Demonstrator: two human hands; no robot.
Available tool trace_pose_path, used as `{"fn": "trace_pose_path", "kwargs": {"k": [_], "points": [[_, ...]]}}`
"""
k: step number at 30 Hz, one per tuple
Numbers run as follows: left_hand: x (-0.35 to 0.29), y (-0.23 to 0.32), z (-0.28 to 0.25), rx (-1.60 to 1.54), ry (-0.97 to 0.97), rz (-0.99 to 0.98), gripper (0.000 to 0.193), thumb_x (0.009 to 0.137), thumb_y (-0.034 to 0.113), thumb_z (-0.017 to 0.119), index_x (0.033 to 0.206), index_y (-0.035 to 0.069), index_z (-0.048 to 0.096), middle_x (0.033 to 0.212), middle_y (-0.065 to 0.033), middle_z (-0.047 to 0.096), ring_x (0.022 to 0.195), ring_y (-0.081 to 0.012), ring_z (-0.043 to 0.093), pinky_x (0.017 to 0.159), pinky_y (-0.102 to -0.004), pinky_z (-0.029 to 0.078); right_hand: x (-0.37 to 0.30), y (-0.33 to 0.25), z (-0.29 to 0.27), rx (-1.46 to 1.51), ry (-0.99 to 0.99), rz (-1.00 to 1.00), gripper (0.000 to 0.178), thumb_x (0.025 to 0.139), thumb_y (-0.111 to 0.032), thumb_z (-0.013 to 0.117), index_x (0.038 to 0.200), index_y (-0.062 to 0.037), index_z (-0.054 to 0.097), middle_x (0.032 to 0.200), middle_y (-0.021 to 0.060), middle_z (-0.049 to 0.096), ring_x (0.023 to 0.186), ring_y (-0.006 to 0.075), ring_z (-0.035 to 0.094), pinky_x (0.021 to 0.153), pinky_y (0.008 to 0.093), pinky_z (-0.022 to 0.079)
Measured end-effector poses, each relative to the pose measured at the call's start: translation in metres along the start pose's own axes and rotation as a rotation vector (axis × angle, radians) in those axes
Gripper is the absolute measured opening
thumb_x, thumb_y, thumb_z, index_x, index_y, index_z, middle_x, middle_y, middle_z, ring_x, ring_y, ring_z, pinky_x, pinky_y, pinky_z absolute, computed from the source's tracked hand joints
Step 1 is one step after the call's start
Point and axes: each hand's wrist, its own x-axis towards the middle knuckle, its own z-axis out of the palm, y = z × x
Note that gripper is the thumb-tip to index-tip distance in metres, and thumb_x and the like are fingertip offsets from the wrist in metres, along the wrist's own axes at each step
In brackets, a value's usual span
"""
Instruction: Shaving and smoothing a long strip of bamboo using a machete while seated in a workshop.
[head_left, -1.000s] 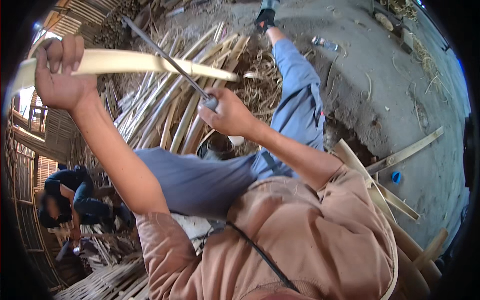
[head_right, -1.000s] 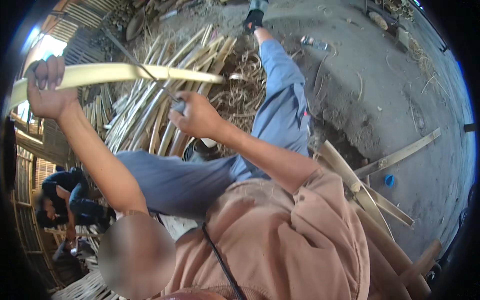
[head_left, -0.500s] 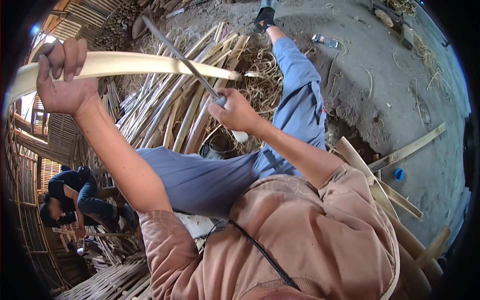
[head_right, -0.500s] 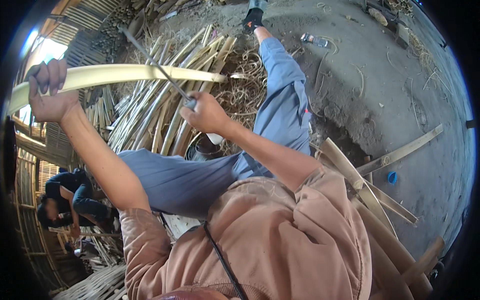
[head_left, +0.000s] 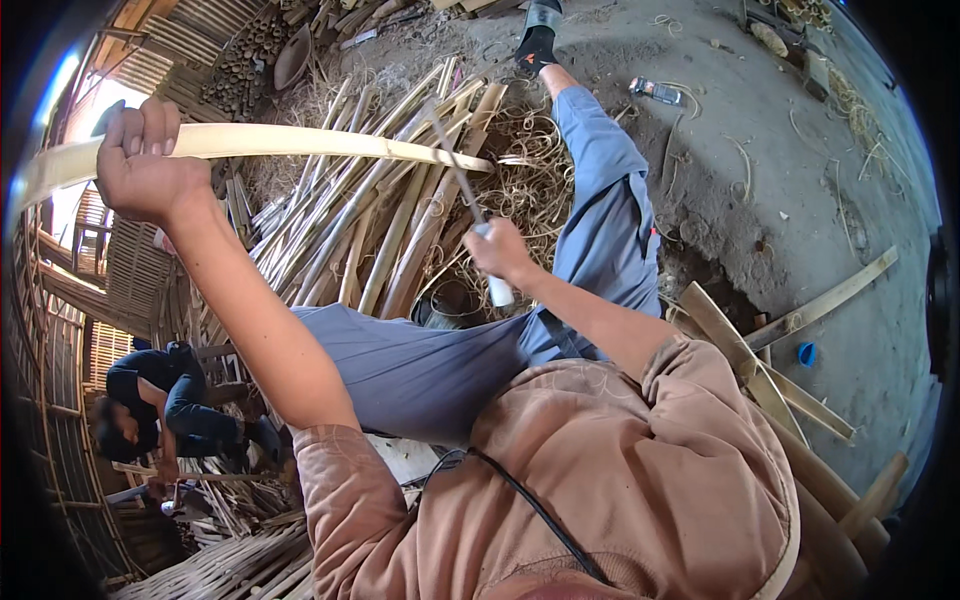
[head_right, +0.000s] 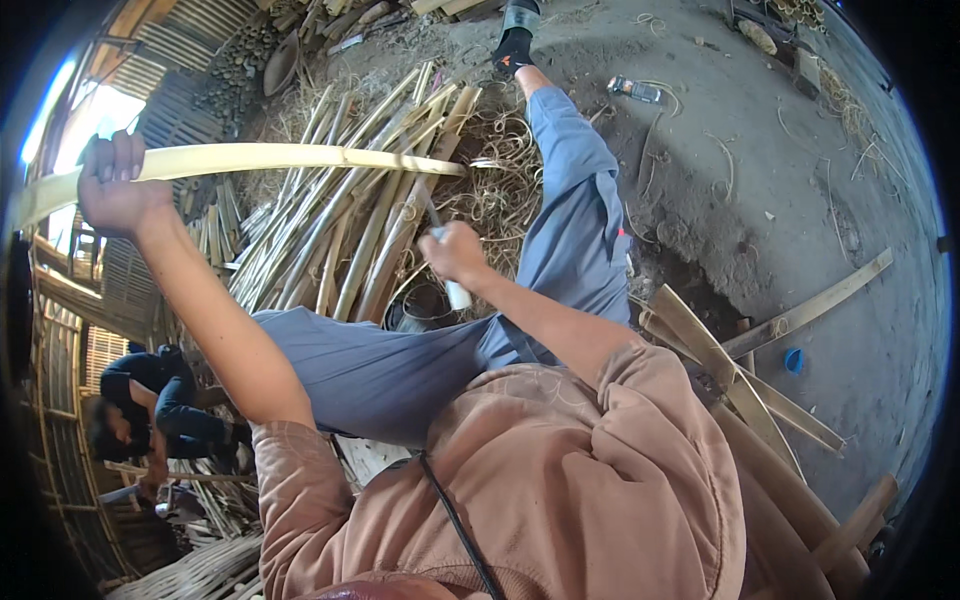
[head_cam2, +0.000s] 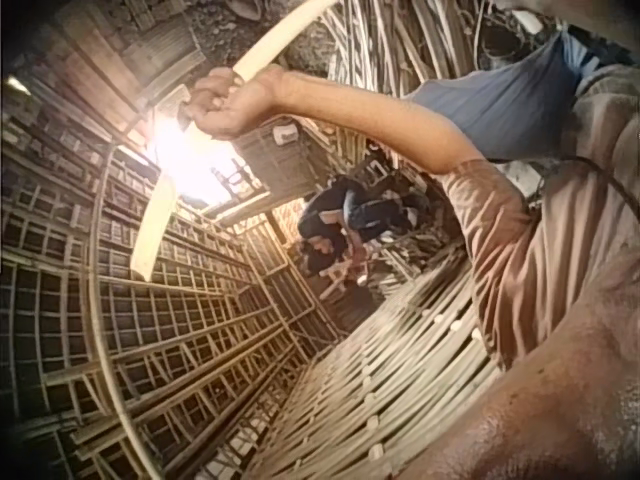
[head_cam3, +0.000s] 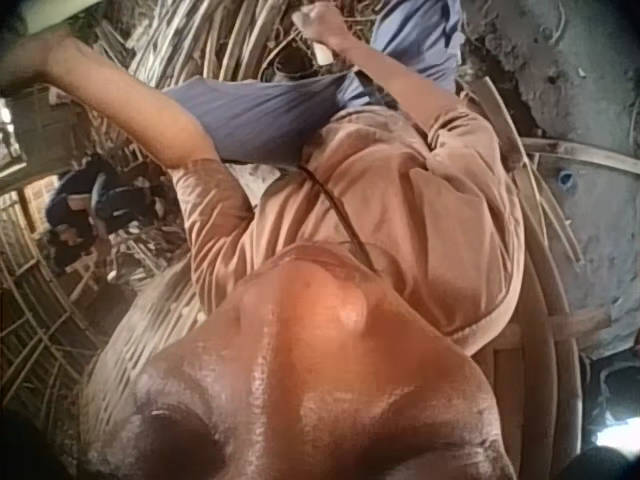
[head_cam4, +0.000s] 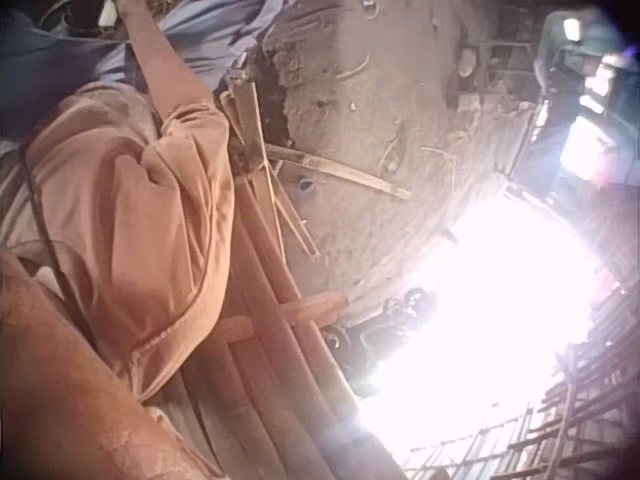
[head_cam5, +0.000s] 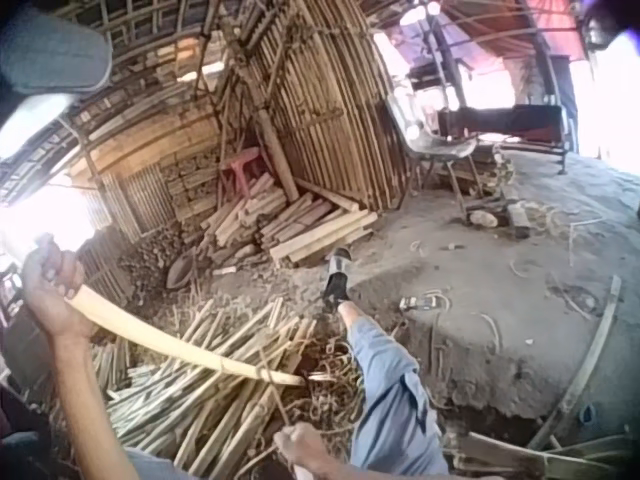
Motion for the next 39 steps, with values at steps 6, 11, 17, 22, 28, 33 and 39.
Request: {"fn": "trace_pose_path", "kwargs": {"k": [6, 11, 17, 22, 28, 33, 39], "points": [[0.011, 0.008, -0.012, 0.222, 0.271, 0.102, 0.027, 0.087, 0.003, 0.047, 0.065, 0.012, 0.033, 0.059, 0.0027, 0.023, 0.044, -0.0092, 0.023, 0.043, -0.0257, 0.019, -0.053, -0.150, 0.027, 0.054, -0.113, -0.618, 0.022, 0.083, -0.011, 0.062, 0.101, 0.0013, 0.063, 0.063, 0.0117, 0.061, 0.055, 0.0221, 0.060, 0.058, 0.0363, 0.050], [0.016, 0.003, 0.001, 0.219, 0.396, 0.132, 0.027, 0.085, -0.001, 0.048, 0.065, 0.010, 0.035, 0.058, 0.0023, 0.025, 0.043, -0.0095, 0.025, 0.043, -0.0264, 0.020, -0.033, -0.107, 0.003, -0.160, -0.060, -0.584, 0.013, 0.077, -0.009, 0.062, 0.088, -0.0024, 0.059, 0.063, 0.0142, 0.062, 0.059, 0.0288, 0.064, 0.061, 0.0406, 0.051], [0.007, -0.020, -0.022, 0.222, 0.438, 0.096, 0.021, 0.085, -0.002, 0.048, 0.068, 0.006, 0.038, 0.060, 0.0020, 0.027, 0.044, -0.0101, 0.026, 0.043, -0.0277, 0.022, -0.058, -0.132, 0.013, -0.069, -0.180, -0.498, 0.019, 0.079, -0.011, 0.062, 0.092, 0.0026, 0.062, 0.065, 0.0233, 0.062, 0.060, 0.0373, 0.063, 0.063, 0.0431, 0.052], [-0.005, -0.014, -0.011, 0.184, 0.403, 0.087, 0.017, 0.084, -0.002, 0.051, 0.073, 0.003, 0.038, 0.060, 0.0003, 0.028, 0.045, -0.0110, 0.027, 0.044, -0.0286, 0.022, -0.049, -0.141, 0.001, -0.052, -0.109, -0.558, 0.015, 0.082, -0.011, 0.060, 0.088, 0.0018, 0.062, 0.065, 0.0159, 0.062, 0.056, 0.0288, 0.061, 0.061, 0.0401, 0.051], [0.007, -0.026, -0.017, 0.270, 0.527, 0.156, 0.019, 0.084, 0.002, 0.054, 0.090, -0.014, 0.048, 0.064, -0.0062, 0.036, 0.046, -0.0129, 0.032, 0.044, -0.0285, 0.027, -0.031, -0.095, 0.003, -0.244, 0.082, -0.652, 0.019, 0.082, -0.017, 0.062, 0.086, 0.0021, 0.061, 0.064, 0.0146, 0.060, 0.055, 0.0286, 0.058, 0.060, 0.0392, 0.051], [0.010, -0.023, -0.026, 0.206, 0.381, 0.086, 0.015, 0.083, 0.000, 0.050, 0.071, -0.001, 0.042, 0.062, -0.0013, 0.030, 0.046, -0.0133, 0.032, 0.044, -0.0292, 0.026, -0.043, -0.165, 0.012, -0.042, -0.107, -0.731, 0.016, 0.080, -0.011, 0.066, 0.089, 0.0002, 0.059, 0.065, 0.0197, 0.060, 0.059, 0.0355, 0.060, 0.061, 0.0427, 0.050], [0.001, -0.019, -0.010, 0.238, 0.434, 0.120, 0.025, 0.080, -0.004, 0.050, 0.064, 0.003, 0.031, 0.061, -0.0019, 0.028, 0.045, -0.0119, 0.025, 0.043, -0.0287, 0.020, -0.018, -0.081, -0.009, -0.255, -0.032, -0.515, 0.016, 0.081, -0.015, 0.062, 0.084, 0.0014, 0.061, 0.065, 0.0192, 0.062, 0.061, 0.0353, 0.063, 0.063, 0.0426, 0.053]]}}
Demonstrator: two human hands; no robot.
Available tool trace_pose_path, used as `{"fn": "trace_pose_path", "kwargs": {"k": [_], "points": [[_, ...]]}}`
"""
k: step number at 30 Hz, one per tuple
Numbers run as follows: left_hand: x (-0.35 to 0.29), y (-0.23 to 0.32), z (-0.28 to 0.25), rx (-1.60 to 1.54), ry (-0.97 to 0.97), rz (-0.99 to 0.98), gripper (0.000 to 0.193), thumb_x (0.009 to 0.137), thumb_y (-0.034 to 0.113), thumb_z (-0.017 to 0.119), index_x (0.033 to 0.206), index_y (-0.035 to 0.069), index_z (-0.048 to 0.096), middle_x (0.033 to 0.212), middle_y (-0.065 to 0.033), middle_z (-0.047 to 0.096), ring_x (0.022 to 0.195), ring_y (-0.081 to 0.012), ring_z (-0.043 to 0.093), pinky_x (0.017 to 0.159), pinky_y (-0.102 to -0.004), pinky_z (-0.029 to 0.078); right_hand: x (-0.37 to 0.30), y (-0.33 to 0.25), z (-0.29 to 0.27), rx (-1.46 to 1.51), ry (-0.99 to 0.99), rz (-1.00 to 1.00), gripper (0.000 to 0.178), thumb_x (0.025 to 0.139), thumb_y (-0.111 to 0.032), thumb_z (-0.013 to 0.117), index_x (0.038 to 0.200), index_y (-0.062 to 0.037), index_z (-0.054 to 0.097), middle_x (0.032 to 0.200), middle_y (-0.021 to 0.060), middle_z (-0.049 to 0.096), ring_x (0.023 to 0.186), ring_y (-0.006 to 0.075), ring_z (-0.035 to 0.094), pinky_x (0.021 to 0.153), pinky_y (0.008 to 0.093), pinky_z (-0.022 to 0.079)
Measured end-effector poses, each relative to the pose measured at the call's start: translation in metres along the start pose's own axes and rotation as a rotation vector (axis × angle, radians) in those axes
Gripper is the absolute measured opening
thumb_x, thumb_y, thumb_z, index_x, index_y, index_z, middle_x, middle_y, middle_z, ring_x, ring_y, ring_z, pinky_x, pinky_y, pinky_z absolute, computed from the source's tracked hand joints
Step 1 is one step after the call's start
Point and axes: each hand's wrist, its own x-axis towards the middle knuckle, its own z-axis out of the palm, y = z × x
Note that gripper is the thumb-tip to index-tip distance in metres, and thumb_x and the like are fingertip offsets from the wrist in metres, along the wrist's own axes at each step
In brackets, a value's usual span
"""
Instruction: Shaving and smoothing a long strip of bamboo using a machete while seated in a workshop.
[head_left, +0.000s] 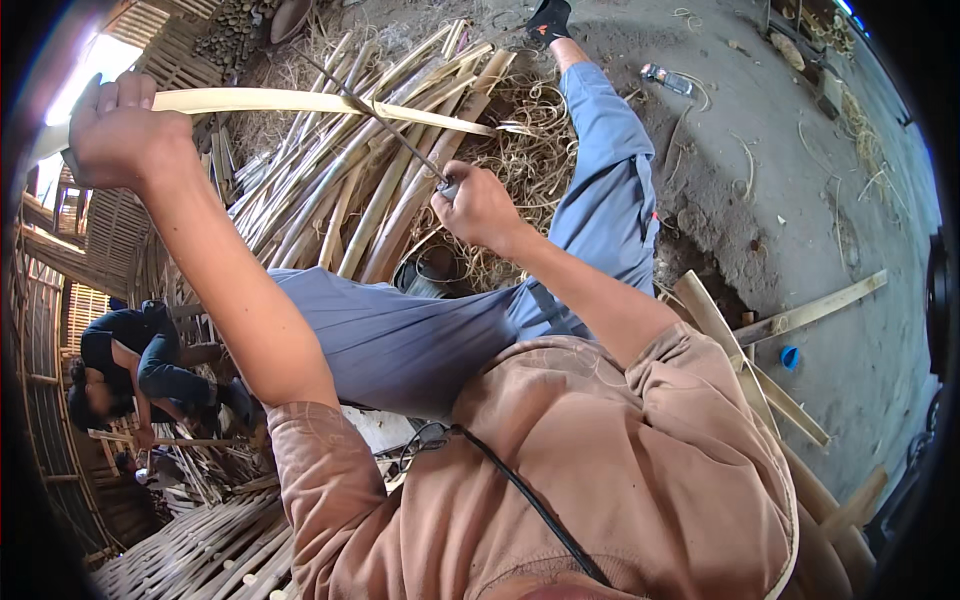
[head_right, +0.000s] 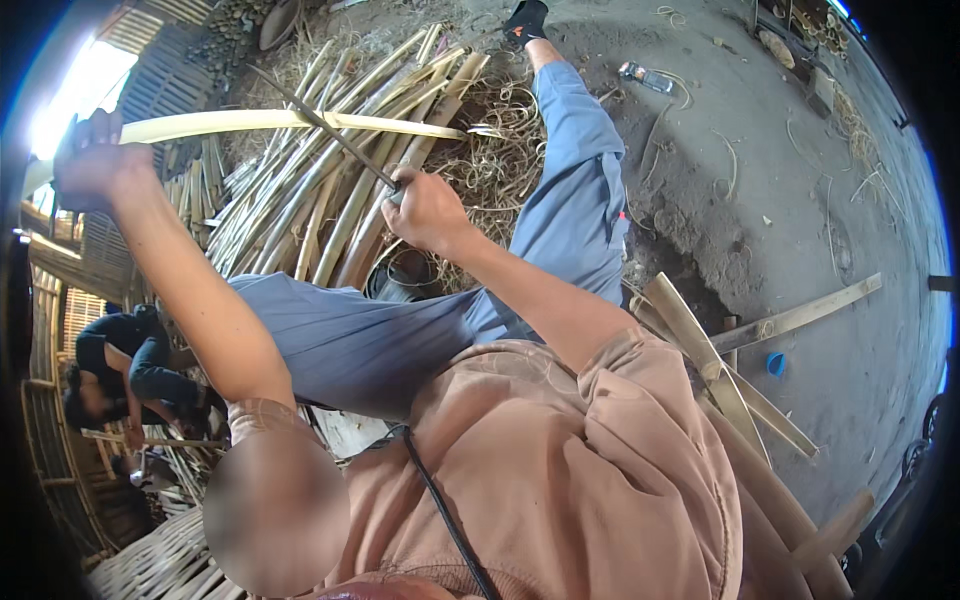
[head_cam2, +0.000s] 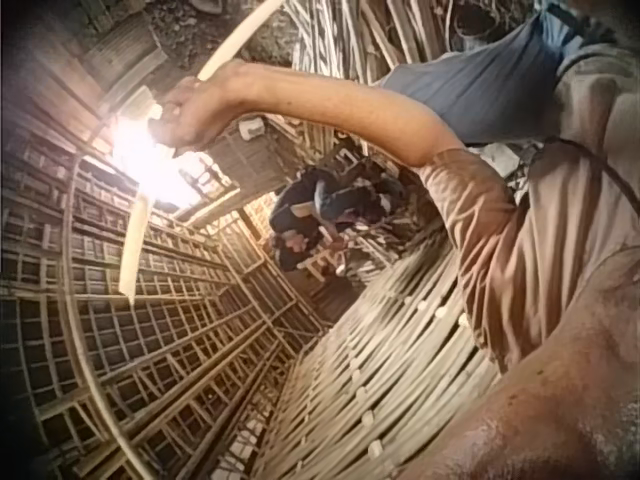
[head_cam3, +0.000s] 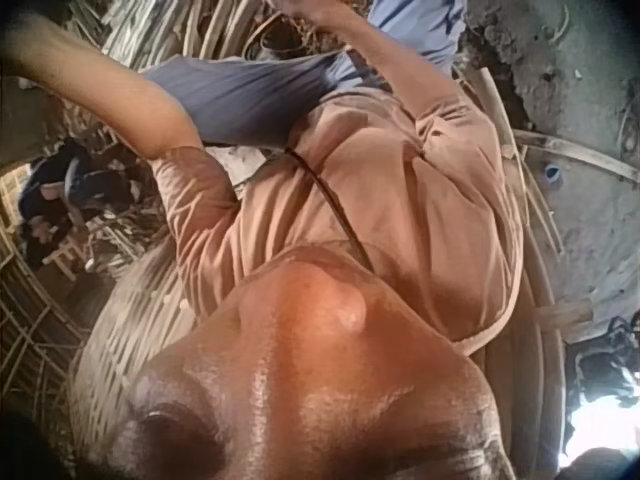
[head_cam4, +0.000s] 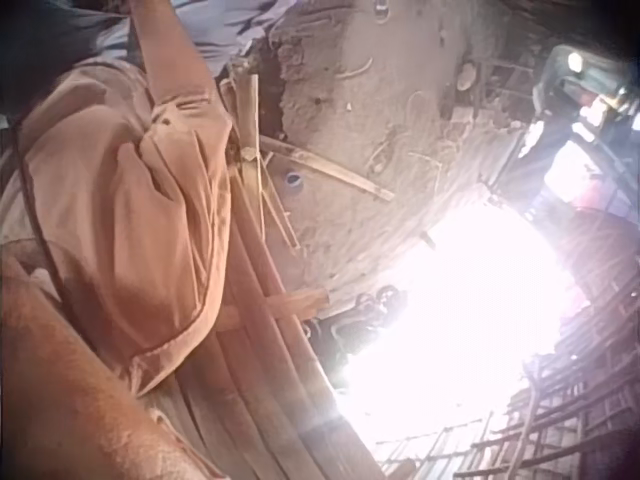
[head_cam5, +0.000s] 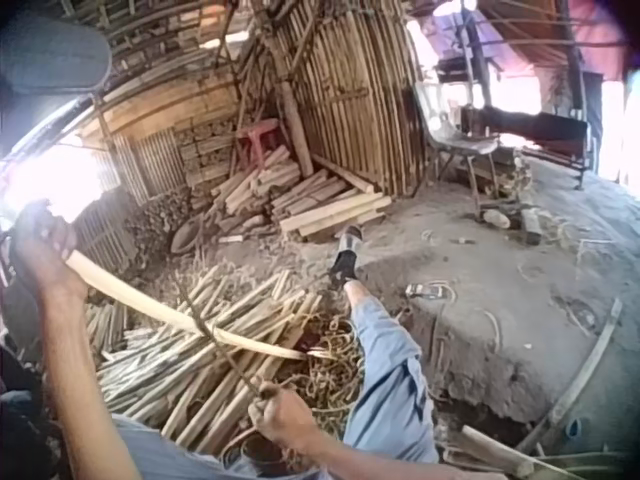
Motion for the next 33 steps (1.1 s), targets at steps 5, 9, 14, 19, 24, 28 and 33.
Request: {"fn": "trace_pose_path", "kwargs": {"k": [5, 9, 14, 19, 24, 28, 33], "points": [[0.015, -0.011, -0.005, -0.031, -0.029, 0.010, 0.026, 0.079, -0.004, 0.050, 0.063, 0.004, 0.030, 0.060, -0.0018, 0.029, 0.046, -0.0125, 0.024, 0.044, -0.0300, 0.020, 0.009, -0.054, -0.012, 0.133, -0.176, 0.023, 0.020, 0.083, -0.015, 0.062, 0.081, 0.0048, 0.059, 0.061, 0.0188, 0.061, 0.056, 0.0356, 0.062, 0.059, 0.0445, 0.050], [0.003, -0.005, 0.004, -0.105, -0.022, 0.004, 0.030, 0.080, -0.003, 0.049, 0.063, 0.009, 0.028, 0.060, -0.0012, 0.028, 0.045, -0.0123, 0.025, 0.044, -0.0309, 0.021, 0.021, -0.089, -0.011, 0.032, 0.009, -0.189, 0.017, 0.081, -0.013, 0.064, 0.088, 0.0028, 0.060, 0.063, 0.0201, 0.062, 0.058, 0.0355, 0.063, 0.060, 0.0445, 0.050], [-0.004, -0.002, 0.003, -0.001, -0.014, 0.005, 0.024, 0.078, -0.003, 0.049, 0.065, 0.006, 0.030, 0.060, -0.0007, 0.028, 0.044, -0.0114, 0.025, 0.044, -0.0286, 0.019, 0.001, 0.037, 0.003, -0.085, -0.012, 0.157, 0.026, 0.083, -0.019, 0.060, 0.095, 0.0036, 0.067, 0.068, 0.0213, 0.066, 0.063, 0.0340, 0.067, 0.064, 0.0411, 0.054], [0.002, -0.005, 0.003, -0.021, -0.013, 0.026, 0.014, 0.077, -0.004, 0.047, 0.067, 0.001, 0.038, 0.061, -0.0008, 0.029, 0.044, -0.0112, 0.027, 0.042, -0.0283, 0.020, 0.020, -0.044, -0.009, 0.181, -0.050, 0.020, 0.020, 0.083, -0.014, 0.061, 0.091, 0.0038, 0.065, 0.066, 0.0153, 0.064, 0.060, 0.0248, 0.065, 0.063, 0.0385, 0.052], [0.006, 0.001, -0.006, -0.064, -0.101, -0.026, 0.034, 0.080, -0.003, 0.047, 0.059, 0.014, 0.027, 0.057, -0.0014, 0.026, 0.043, -0.0138, 0.029, 0.042, -0.0290, 0.024, 0.023, -0.041, -0.001, 0.195, -0.123, -0.083, 0.029, 0.083, -0.018, 0.062, 0.103, 0.0021, 0.066, 0.075, 0.0189, 0.068, 0.068, 0.0317, 0.067, 0.069, 0.0421, 0.053], [-0.007, 0.000, 0.006, 0.011, -0.008, 0.010, 0.023, 0.078, -0.003, 0.047, 0.062, 0.008, 0.034, 0.059, -0.0014, 0.030, 0.043, -0.0127, 0.030, 0.041, -0.0287, 0.024, 0.009, 0.030, -0.002, 0.055, -0.013, 0.110, 0.028, 0.082, -0.021, 0.062, 0.098, 0.0011, 0.066, 0.081, 0.0216, 0.069, 0.073, 0.0349, 0.068, 0.072, 0.0432, 0.053], [0.012, -0.005, -0.010, -0.111, -0.187, -0.030, 0.028, 0.079, -0.001, 0.047, 0.060, 0.012, 0.032, 0.058, -0.0029, 0.031, 0.044, -0.0147, 0.034, 0.041, -0.0291, 0.026, 0.022, -0.049, -0.015, 0.199, -0.102, -0.017, 0.023, 0.082, -0.019, 0.062, 0.085, 0.0036, 0.065, 0.074, 0.0218, 0.067, 0.072, 0.0383, 0.067, 0.073, 0.0462, 0.053]]}}
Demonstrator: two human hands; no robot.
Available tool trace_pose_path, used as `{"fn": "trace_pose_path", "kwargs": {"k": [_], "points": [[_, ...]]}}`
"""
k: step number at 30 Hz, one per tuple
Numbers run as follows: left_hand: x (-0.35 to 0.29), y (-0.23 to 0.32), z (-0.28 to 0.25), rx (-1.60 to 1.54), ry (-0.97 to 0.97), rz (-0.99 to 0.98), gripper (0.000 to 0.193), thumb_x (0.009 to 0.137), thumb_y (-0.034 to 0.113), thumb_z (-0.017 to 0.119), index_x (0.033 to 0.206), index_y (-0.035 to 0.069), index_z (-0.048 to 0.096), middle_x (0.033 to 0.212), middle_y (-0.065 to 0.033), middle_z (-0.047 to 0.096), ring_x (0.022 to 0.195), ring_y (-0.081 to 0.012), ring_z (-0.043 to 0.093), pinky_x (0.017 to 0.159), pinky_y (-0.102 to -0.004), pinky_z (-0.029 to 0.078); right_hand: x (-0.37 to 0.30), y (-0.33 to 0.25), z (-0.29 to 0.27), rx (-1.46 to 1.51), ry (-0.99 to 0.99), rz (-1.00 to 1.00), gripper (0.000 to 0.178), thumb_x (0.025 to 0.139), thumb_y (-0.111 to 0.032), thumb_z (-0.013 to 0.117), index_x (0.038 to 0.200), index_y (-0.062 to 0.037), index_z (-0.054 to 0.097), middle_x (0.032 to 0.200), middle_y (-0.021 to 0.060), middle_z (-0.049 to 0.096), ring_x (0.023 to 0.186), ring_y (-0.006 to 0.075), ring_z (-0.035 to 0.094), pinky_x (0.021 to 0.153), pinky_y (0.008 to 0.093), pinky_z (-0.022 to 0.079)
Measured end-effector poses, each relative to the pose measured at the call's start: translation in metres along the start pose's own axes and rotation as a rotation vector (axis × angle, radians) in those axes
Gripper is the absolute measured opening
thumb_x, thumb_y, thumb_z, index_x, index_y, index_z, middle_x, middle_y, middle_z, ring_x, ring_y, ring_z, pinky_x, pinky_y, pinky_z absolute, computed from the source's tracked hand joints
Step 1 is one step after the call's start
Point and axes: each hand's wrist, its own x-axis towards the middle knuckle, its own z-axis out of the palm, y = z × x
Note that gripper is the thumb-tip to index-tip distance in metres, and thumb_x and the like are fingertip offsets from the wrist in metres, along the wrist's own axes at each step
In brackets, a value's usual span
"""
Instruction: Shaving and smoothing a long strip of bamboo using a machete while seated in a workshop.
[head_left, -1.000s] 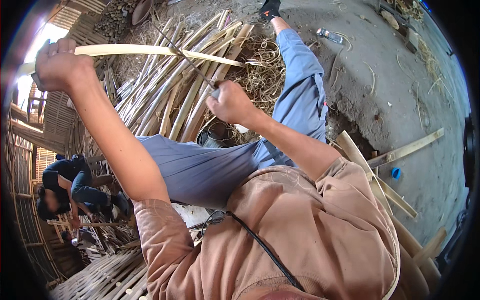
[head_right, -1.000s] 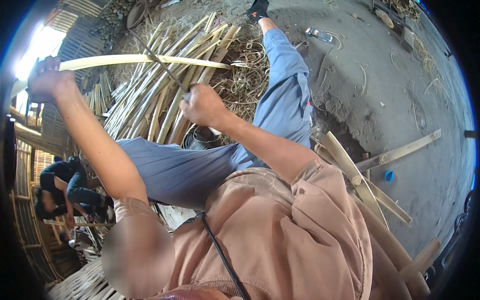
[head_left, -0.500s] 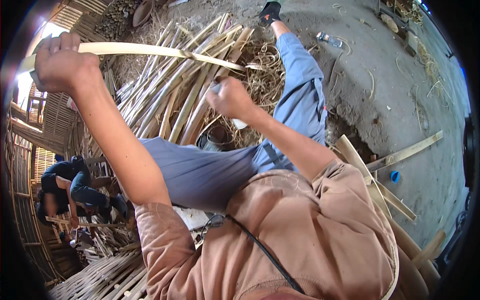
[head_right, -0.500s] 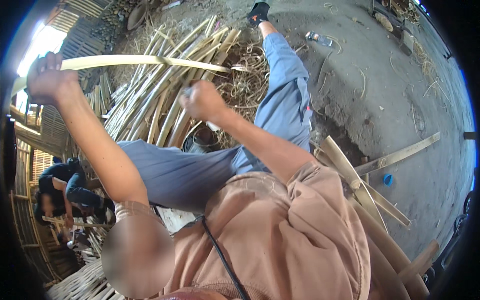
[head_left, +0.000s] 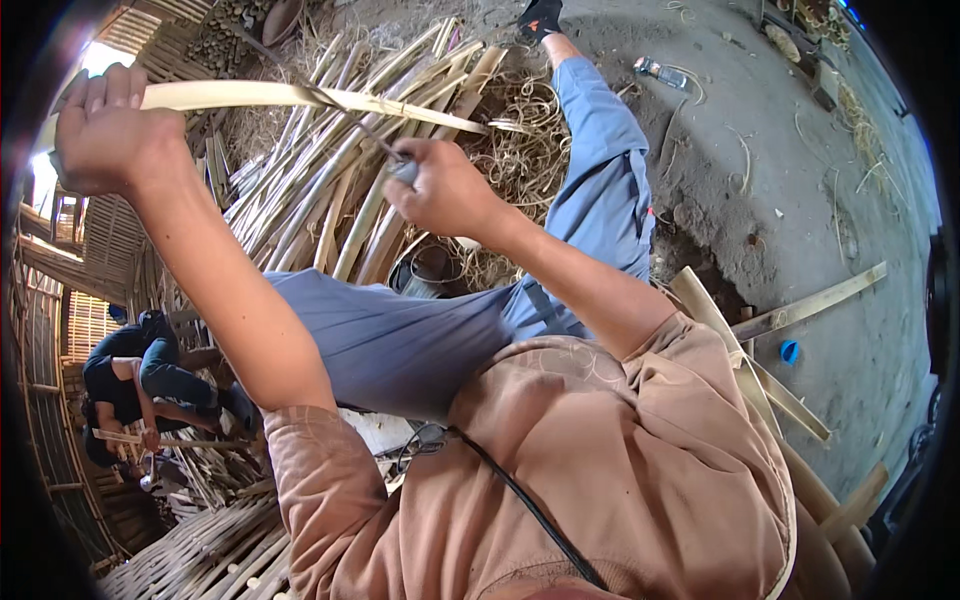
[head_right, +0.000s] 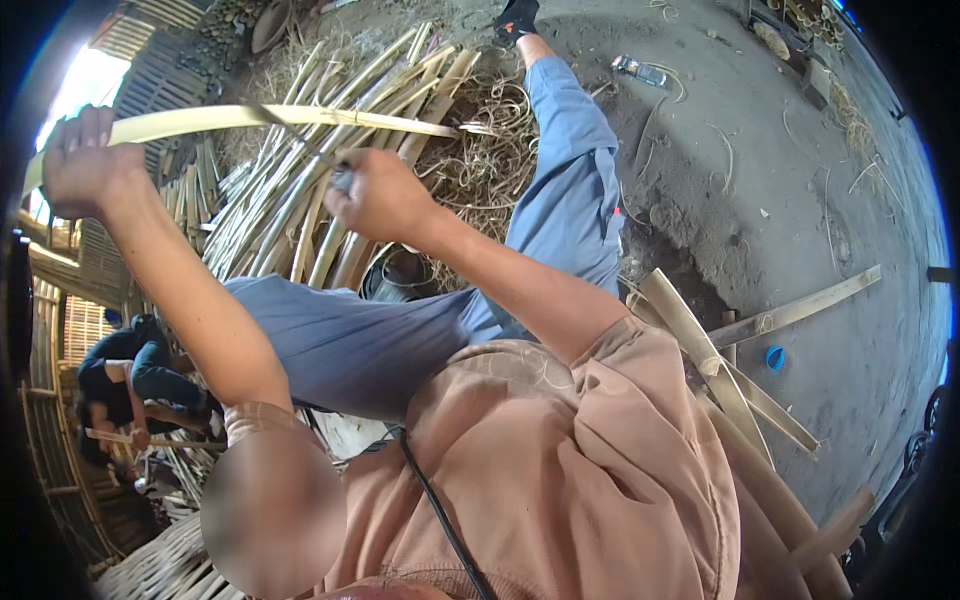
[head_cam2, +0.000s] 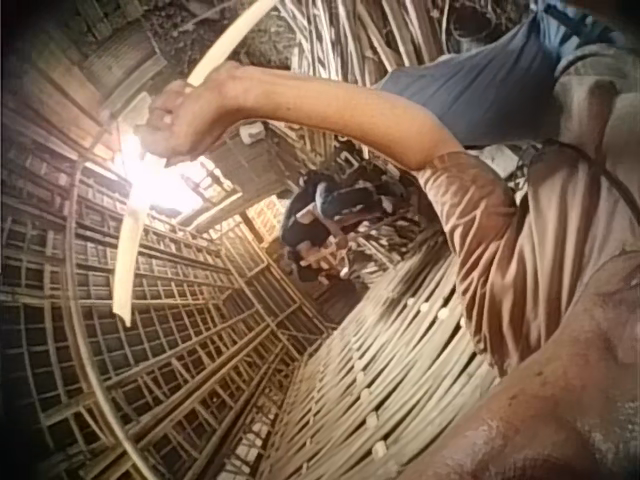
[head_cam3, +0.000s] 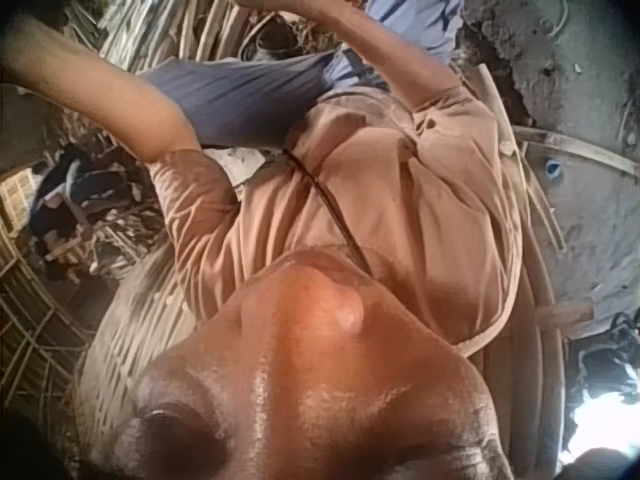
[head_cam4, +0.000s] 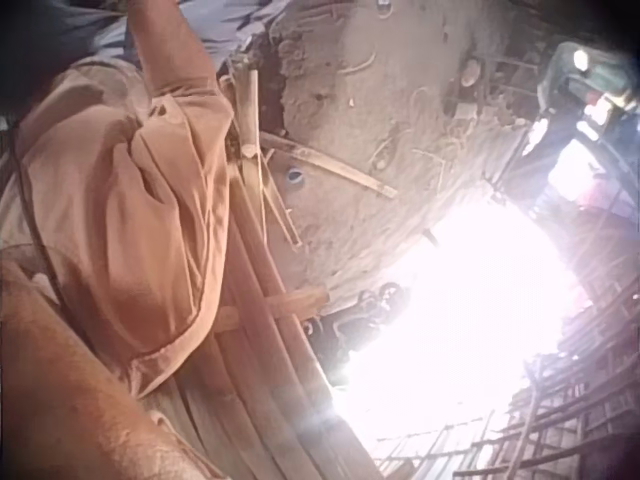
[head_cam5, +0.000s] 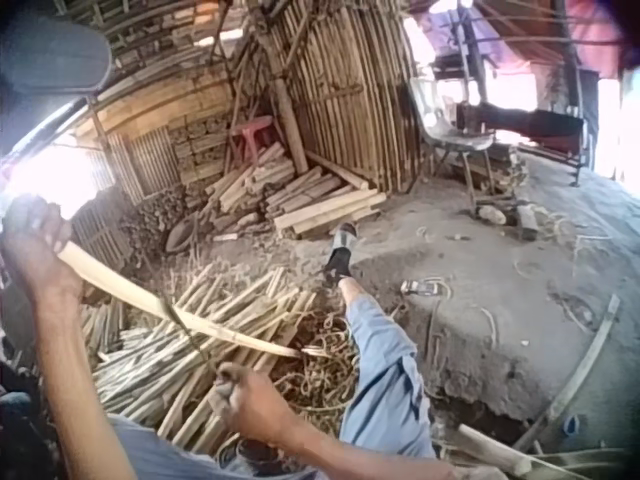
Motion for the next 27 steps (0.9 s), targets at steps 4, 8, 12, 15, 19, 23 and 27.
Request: {"fn": "trace_pose_path", "kwargs": {"k": [4, 8, 12, 15, 19, 23, 27], "points": [[-0.012, 0.008, 0.019, -0.017, 0.142, 0.014, 0.024, 0.079, -0.002, 0.049, 0.062, 0.008, 0.036, 0.059, -0.0037, 0.033, 0.044, -0.0141, 0.034, 0.042, -0.0287, 0.026, -0.009, 0.037, 0.010, -0.035, 0.059, 0.125, 0.022, 0.083, -0.016, 0.063, 0.092, 0.0040, 0.065, 0.071, 0.0183, 0.065, 0.062, 0.0258, 0.063, 0.065, 0.0392, 0.052], [-0.004, 0.000, 0.003, 0.055, 0.136, 0.029, 0.015, 0.078, -0.001, 0.054, 0.070, 0.001, 0.042, 0.064, -0.0070, 0.038, 0.048, -0.0175, 0.041, 0.044, -0.0299, 0.032, -0.025, 0.117, -0.003, -0.244, -0.024, 0.522, 0.031, 0.082, -0.026, 0.062, 0.084, 0.0051, 0.068, 0.075, 0.0253, 0.068, 0.073, 0.0381, 0.069, 0.074, 0.0451, 0.055], [0.000, -0.004, 0.009, 0.125, 0.294, 0.059, 0.019, 0.077, -0.003, 0.055, 0.070, 0.003, 0.039, 0.064, -0.0062, 0.038, 0.046, -0.0152, 0.038, 0.042, -0.0298, 0.026, -0.008, 0.053, 0.007, -0.141, -0.179, 0.329, 0.030, 0.081, -0.024, 0.065, 0.091, 0.0038, 0.066, 0.079, 0.0267, 0.067, 0.074, 0.0405, 0.068, 0.073, 0.0452, 0.053], [0.026, -0.014, -0.028, 0.043, 0.014, 0.002, 0.030, 0.073, 0.000, 0.049, 0.055, 0.012, 0.028, 0.054, -0.0045, 0.030, 0.041, -0.0158, 0.030, 0.041, -0.0301, 0.020, -0.008, 0.014, 0.021, 0.143, 0.100, -0.021, 0.018, 0.078, -0.014, 0.064, 0.078, 0.0023, 0.057, 0.062, 0.0162, 0.060, 0.052, 0.0272, 0.054, 0.056, 0.0372, 0.047], [0.015, -0.006, -0.019, 0.120, 0.191, 0.081, 0.031, 0.073, 0.000, 0.048, 0.054, 0.012, 0.027, 0.053, -0.0025, 0.028, 0.040, -0.0158, 0.029, 0.041, -0.0302, 0.020, -0.017, 0.067, 0.017, 0.033, -0.040, 0.341, 0.023, 0.080, -0.020, 0.065, 0.079, 0.0024, 0.059, 0.064, 0.0149, 0.062, 0.055, 0.0280, 0.059, 0.060, 0.0372, 0.050], [-0.005, -0.006, 0.010, 0.214, 0.249, 0.081, 0.029, 0.077, 0.000, 0.049, 0.059, 0.011, 0.030, 0.058, -0.0026, 0.030, 0.043, -0.0151, 0.032, 0.043, -0.0306, 0.024, -0.037, 0.154, -0.013, -0.313, 0.084, 0.316, 0.032, 0.080, -0.026, 0.065, 0.075, 0.0050, 0.062, 0.067, 0.0183, 0.066, 0.060, 0.0297, 0.067, 0.061, 0.0400, 0.054], [0.000, -0.002, 0.001, 0.158, 0.218, 0.075, 0.030, 0.075, 0.000, 0.049, 0.058, 0.014, 0.028, 0.057, -0.0019, 0.028, 0.044, -0.0148, 0.030, 0.044, -0.0303, 0.023, -0.019, 0.078, 0.000, -0.132, 0.035, 0.274, 0.027, 0.080, -0.022, 0.065, 0.082, 0.0049, 0.062, 0.063, 0.0147, 0.064, 0.059, 0.0239, 0.064, 0.060, 0.0379, 0.050]]}}
